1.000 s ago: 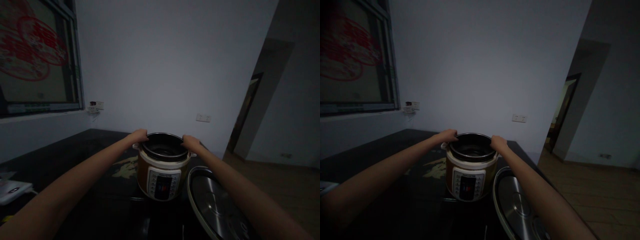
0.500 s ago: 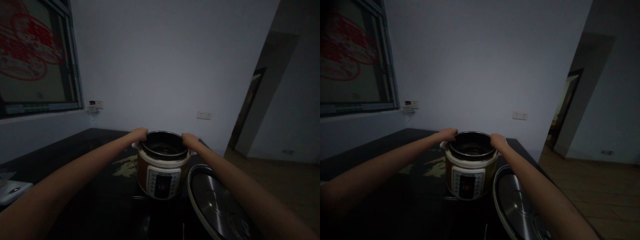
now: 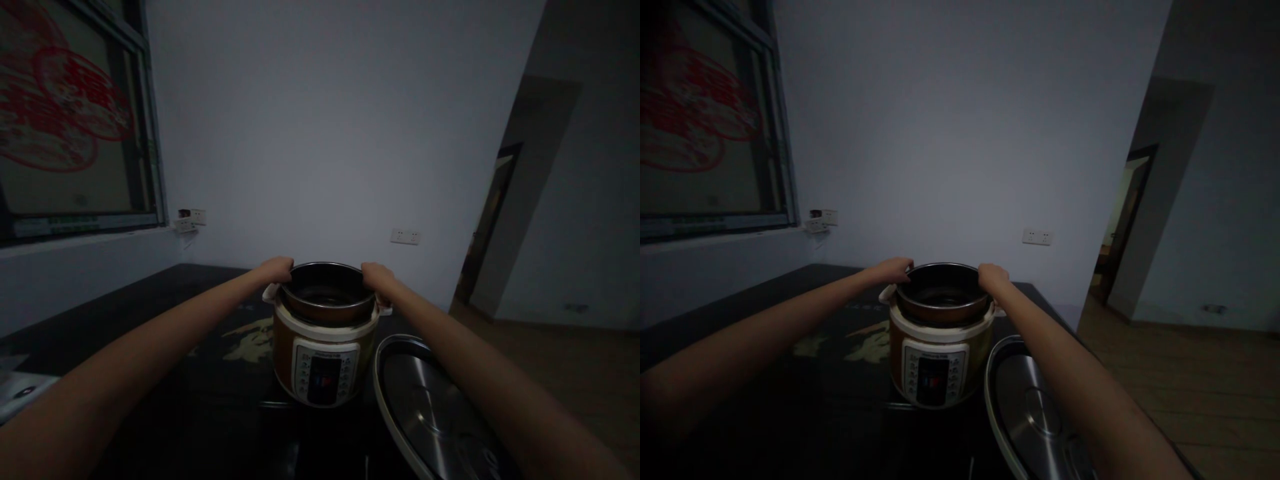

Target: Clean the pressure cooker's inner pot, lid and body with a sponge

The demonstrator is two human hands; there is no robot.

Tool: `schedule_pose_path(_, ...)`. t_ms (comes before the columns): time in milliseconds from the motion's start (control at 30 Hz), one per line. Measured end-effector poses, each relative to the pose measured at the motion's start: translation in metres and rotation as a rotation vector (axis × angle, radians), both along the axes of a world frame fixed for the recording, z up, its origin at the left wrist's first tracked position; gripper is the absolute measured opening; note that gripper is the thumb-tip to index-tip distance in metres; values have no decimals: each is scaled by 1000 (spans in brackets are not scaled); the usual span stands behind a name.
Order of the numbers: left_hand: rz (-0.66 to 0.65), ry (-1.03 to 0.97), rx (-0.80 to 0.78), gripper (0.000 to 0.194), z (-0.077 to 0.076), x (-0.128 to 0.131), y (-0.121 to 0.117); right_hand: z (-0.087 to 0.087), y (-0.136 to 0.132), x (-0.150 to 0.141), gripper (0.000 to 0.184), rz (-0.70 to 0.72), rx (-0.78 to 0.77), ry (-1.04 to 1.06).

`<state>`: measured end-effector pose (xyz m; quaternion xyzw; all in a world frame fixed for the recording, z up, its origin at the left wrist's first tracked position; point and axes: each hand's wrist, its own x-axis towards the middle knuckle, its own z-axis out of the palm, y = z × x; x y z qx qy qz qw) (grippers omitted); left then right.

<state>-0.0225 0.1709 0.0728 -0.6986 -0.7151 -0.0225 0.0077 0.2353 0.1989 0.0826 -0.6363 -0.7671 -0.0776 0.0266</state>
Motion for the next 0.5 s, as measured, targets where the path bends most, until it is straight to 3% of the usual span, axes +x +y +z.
schedule_pose_path(267, 5, -87, 34, 34, 37, -2, -1, 31, 4, 3, 33, -16, 55, 11)
schedule_pose_path(500, 5, -231, 225, 49, 84, -4, -16, 74, 0, 8, 32, -6, 162, 87)
